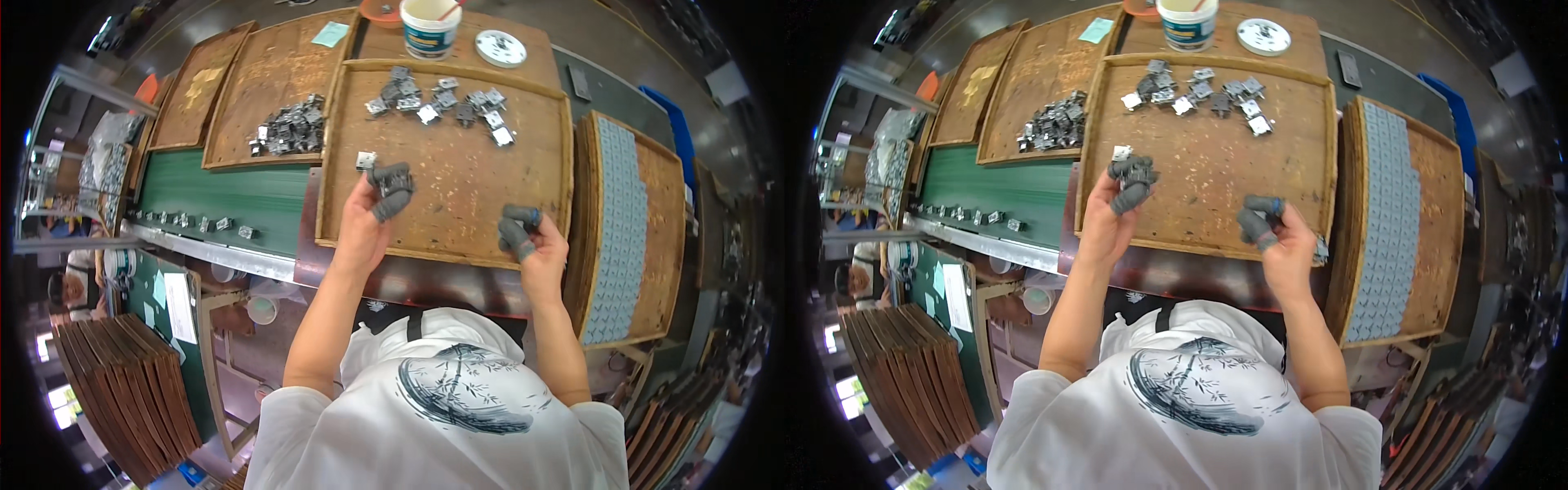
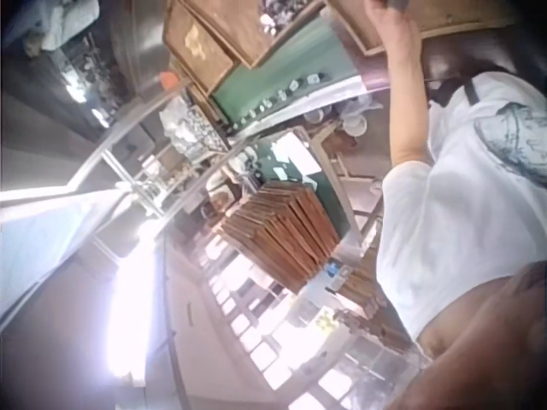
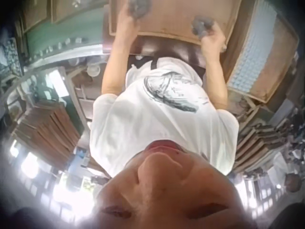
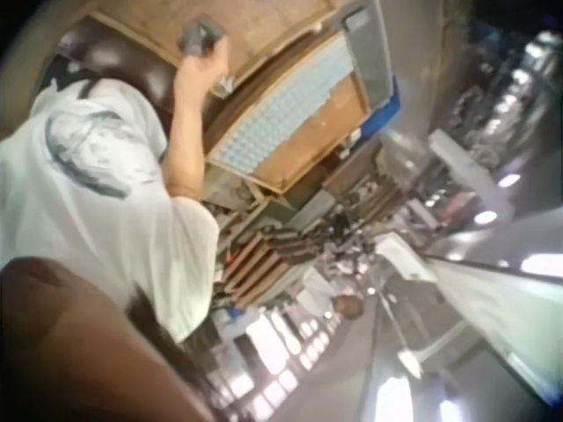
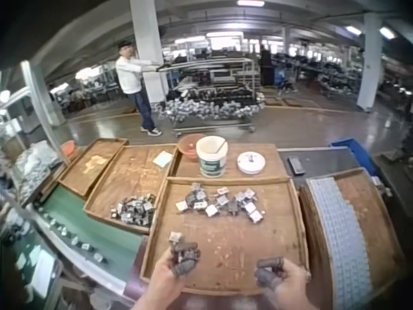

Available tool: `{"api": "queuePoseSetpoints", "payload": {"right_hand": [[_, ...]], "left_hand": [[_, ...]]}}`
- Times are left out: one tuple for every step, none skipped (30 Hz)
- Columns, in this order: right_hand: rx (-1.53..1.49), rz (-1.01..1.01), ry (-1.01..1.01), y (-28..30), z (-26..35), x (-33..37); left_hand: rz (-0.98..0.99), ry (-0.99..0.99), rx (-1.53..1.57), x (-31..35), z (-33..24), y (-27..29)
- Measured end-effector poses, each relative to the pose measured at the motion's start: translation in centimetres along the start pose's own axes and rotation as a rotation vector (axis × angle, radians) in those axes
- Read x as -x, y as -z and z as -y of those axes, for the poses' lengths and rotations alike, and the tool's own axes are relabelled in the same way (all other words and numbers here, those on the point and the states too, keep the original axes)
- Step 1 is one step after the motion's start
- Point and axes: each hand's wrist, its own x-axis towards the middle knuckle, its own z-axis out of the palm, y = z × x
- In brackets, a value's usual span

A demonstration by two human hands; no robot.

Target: Assemble small mechanical components and place them into a sorting tray.

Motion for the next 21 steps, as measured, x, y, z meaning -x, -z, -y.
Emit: {"api": "queuePoseSetpoints", "payload": {"right_hand": [[0.004, -0.019, -0.002, -0.2, 0.1, 0.0], [0.04, 0.011, 0.033, -0.4, 0.0, 0.0], [0.076, 0.047, 0.069, -0.6, 0.1, 0.0], [0.081, 0.035, 0.063, -1.0, 0.3, 0.2], [0.028, 0.082, 0.023, -1.3, 0.7, 0.4], [-0.028, 0.134, -0.014, -1.8, 1.0, 0.4], [-0.128, 0.195, -0.064, -2.0, 1.4, 0.6], [-0.129, 0.189, -0.066, -2.2, 1.6, 1.0], [-0.156, 0.211, -0.053, -2.5, 1.8, 1.7], [-0.182, 0.232, -0.04, -2.6, 2.0, 2.1], [-0.184, 0.226, -0.043, -2.2, 2.3, 2.3], [0.162, 0.282, 0.1, -1.4, 2.7, 2.4], [0.51, 0.333, 0.241, -0.9, 3.0, 2.5], [0.51, 0.331, 0.236, -0.7, 3.1, 2.7], [0.646, 0.31, 0.345, -0.6, 3.3, 2.9], [0.782, 0.288, 0.454, -0.5, 3.5, 3.1], [0.783, 0.283, 0.451, -0.4, 3.7, 3.2], [0.761, 0.289, 0.472, -0.3, 3.9, 3.3], [0.739, 0.295, 0.495, -0.2, 4.0, 3.3], [0.74, 0.292, 0.494, -0.1, 3.8, 3.4], [0.769, 0.261, 0.538, 0.0, 3.5, 3.5]], "left_hand": [[0.024, 0.019, -0.048, 1.1, 0.2, -0.7], [0.036, 0.034, -0.044, 1.8, 0.4, -1.2], [0.049, -0.004, -0.17, 2.5, 0.5, -1.6], [0.062, -0.04, -0.297, 3.2, 0.7, -2.0], [0.068, -0.029, -0.293, 3.9, 0.6, -2.4], [0.085, -0.016, -0.298, 4.3, 0.1, -2.7], [0.102, -0.002, -0.303, 4.6, -0.2, -2.8], [0.105, 0.004, -0.303, 4.9, -0.4, -2.9], [0.123, -0.014, -0.305, 5.1, -0.5, -3.0], [0.141, -0.032, -0.306, 5.4, -0.6, -3.0], [0.144, -0.026, -0.307, 5.6, -0.8, -3.2], [0.155, 0.001, -0.291, 5.9, -0.8, -3.3], [0.166, 0.029, -0.275, 6.2, -0.8, -3.4], [0.167, 0.035, -0.275, 6.5, -0.7, -3.6], [0.185, 0.044, -0.297, 6.6, -0.6, -3.8], [0.203, 0.053, -0.32, 6.8, -0.5, -4.0], [0.207, 0.058, -0.32, 6.9, -0.4, -4.2], [0.234, 0.058, -0.348, 7.0, -0.4, -4.4], [0.261, 0.058, -0.375, 7.2, -0.3, -4.6], [0.264, 0.059, -0.374, 7.3, -0.3, -5.0], [0.267, 0.053, -0.455, 7.7, -0.1, -5.5]]}}
